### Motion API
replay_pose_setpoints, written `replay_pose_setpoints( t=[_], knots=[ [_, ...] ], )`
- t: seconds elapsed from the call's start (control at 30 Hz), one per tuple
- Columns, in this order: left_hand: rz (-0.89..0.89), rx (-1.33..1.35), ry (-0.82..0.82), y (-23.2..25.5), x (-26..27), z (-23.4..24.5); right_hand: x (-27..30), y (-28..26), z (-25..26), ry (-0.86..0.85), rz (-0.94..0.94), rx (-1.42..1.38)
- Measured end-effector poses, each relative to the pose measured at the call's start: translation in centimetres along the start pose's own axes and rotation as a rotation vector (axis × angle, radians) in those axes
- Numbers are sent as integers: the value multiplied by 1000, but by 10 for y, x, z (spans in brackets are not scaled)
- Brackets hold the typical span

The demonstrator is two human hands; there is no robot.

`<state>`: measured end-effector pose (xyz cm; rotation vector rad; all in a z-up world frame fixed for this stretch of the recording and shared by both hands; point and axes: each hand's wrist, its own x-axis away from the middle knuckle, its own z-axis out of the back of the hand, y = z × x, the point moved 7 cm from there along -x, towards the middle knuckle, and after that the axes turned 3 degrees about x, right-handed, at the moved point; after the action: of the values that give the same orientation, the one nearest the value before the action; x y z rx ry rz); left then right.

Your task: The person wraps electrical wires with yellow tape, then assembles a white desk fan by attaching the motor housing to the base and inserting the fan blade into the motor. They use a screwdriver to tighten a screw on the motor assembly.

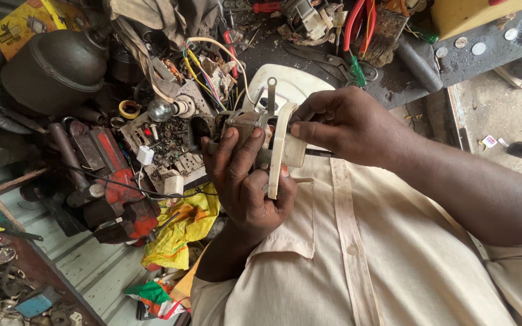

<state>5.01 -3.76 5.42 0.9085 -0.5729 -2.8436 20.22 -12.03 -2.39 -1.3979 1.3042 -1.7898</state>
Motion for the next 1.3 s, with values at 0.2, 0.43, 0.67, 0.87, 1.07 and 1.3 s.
replay_pose_setpoints(
  t=[0.2,0.43,0.67,0.87,1.07,1.3],
  knots=[
    [0,-3,7,0,0,0,-4,7,-2,-8,-109,-59],
    [-1,7,16,-1,-1,-1,-1,1,0,39,-59,-32],
    [-6,-4,24,-1,0,-1,6,-16,0,185,205,299],
    [-15,-1,20,-1,0,-1,8,-17,2,144,178,300],
    [-11,13,7,-1,1,-1,3,2,-4,2,-79,-87],
    [-10,18,17,-1,2,-2,0,6,-4,17,-87,-154]
  ],
)
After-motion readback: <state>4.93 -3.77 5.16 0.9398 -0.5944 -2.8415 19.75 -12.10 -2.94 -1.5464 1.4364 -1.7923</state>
